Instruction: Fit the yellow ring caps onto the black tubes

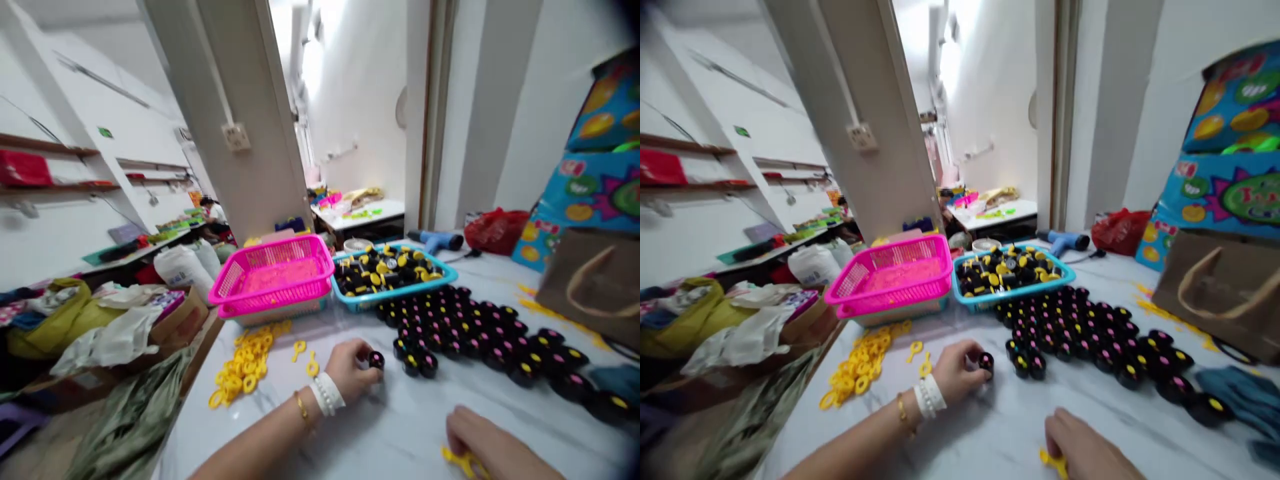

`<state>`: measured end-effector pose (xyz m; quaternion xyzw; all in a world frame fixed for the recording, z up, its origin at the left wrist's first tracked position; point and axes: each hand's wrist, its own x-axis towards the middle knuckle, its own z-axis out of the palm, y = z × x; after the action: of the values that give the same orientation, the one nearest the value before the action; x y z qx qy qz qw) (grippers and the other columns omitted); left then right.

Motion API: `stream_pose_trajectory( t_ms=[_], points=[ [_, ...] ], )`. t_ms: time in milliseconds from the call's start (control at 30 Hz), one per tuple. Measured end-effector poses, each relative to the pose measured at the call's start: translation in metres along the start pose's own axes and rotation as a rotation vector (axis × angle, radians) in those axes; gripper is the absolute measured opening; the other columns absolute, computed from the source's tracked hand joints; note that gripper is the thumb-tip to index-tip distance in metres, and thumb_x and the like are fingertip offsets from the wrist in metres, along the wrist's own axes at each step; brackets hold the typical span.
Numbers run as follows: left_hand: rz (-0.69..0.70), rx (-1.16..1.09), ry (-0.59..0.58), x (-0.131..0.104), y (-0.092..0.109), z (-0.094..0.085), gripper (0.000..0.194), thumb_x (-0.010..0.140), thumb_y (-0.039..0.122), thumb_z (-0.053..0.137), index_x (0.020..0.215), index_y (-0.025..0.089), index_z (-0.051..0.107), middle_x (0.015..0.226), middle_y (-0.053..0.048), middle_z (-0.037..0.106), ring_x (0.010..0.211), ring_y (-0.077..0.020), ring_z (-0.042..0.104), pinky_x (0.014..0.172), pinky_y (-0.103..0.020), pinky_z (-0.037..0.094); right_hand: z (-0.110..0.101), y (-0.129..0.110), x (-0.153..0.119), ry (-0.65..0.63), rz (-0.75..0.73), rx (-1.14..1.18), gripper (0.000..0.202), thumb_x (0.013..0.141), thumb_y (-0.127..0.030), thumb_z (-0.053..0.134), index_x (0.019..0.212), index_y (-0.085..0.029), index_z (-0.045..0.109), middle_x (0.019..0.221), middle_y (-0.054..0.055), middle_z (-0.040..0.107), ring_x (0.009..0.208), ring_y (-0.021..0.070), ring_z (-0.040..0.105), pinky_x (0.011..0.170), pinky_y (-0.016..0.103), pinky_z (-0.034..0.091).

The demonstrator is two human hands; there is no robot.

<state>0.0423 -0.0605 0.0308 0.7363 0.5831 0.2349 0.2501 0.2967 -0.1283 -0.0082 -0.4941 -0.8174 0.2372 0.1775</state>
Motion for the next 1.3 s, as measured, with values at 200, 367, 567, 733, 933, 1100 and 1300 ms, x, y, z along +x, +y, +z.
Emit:
stream_pose_trajectory(
  t_ms=[200,367,567,733,933,1100,1300],
  points=[
    [0.178,0.005,-0.025,-0.064,0.011,0.007,0.023,0.069,0.02,0.065,0.092,0.018,0.063,0.088,-0.003,0.065,0.084,-0.0186,0.056,0.081,-0.032,0.045,-0.037,-0.017,-0.01,-0.141,0.178,0.126,0.012,0.071,-0.022,0.062,0.082,-0.022,0.059,0.066,-0.001,0.057,0.061,0.0156,0.053,0.054,0.024,0.037],
    [0.242,-0.03,-0.011,-0.066,0.01,0.014,0.032,0.073,0.022,0.068,0.105,0.018,0.064,0.092,-0.005,0.066,0.087,-0.0201,0.057,0.083,-0.033,0.044,-0.035,-0.045,0.005,-0.209,0.353,0.763,0.025,0.075,-0.04,0.068,0.083,-0.02,0.056,0.06,-0.003,0.058,0.049,0.0121,0.053,0.043,0.021,0.039],
    [0.266,-0.003,-0.033,-0.063,0.006,0.016,0.026,0.076,0.039,0.072,0.092,0.019,0.07,0.078,-0.004,0.067,0.077,-0.0187,0.057,0.076,-0.031,0.042,-0.007,-0.068,0.044,-0.106,0.382,1.015,0.043,0.064,-0.044,0.081,0.074,-0.019,0.047,0.051,-0.003,0.061,0.034,0.0062,0.043,0.033,0.016,0.028],
    [0.265,-0.019,-0.05,-0.062,0.005,0.02,0.018,0.075,0.034,0.073,0.082,0.018,0.068,0.073,-0.001,0.066,0.072,-0.0165,0.056,0.072,-0.029,0.04,0.005,-0.062,0.049,-0.048,0.404,0.994,0.039,0.068,-0.042,0.079,0.073,-0.019,0.048,0.049,-0.006,0.056,0.034,0.005,0.04,0.033,0.015,0.025],
    [0.211,-0.012,-0.065,-0.064,0.009,0.023,0.022,0.076,0.036,0.071,0.071,0.018,0.06,0.068,0.0,0.06,0.066,-0.0147,0.054,0.062,-0.025,0.037,0.006,-0.067,0.044,-0.023,0.434,0.969,0.041,0.067,-0.044,0.08,0.072,-0.019,0.047,0.049,-0.006,0.055,0.035,0.0057,0.042,0.033,0.015,0.027],
    [0.182,-0.002,-0.073,-0.065,0.012,0.021,0.019,0.074,0.032,0.071,0.07,0.018,0.059,0.065,0.002,0.058,0.063,-0.014,0.053,0.059,-0.024,0.035,0.004,-0.071,0.048,0.036,0.416,0.951,0.043,0.064,-0.043,0.083,0.069,-0.018,0.048,0.054,-0.005,0.057,0.039,0.0056,0.045,0.036,0.015,0.032],
    [0.18,-0.019,-0.076,-0.064,0.012,0.02,0.022,0.074,0.037,0.07,0.069,0.018,0.059,0.065,0.002,0.058,0.062,-0.0137,0.053,0.058,-0.024,0.035,0.007,-0.067,0.048,-0.001,0.38,1.0,0.042,0.07,-0.044,0.08,0.074,-0.019,0.046,0.066,-0.003,0.062,0.045,0.0077,0.053,0.043,0.019,0.044]
  ],
)
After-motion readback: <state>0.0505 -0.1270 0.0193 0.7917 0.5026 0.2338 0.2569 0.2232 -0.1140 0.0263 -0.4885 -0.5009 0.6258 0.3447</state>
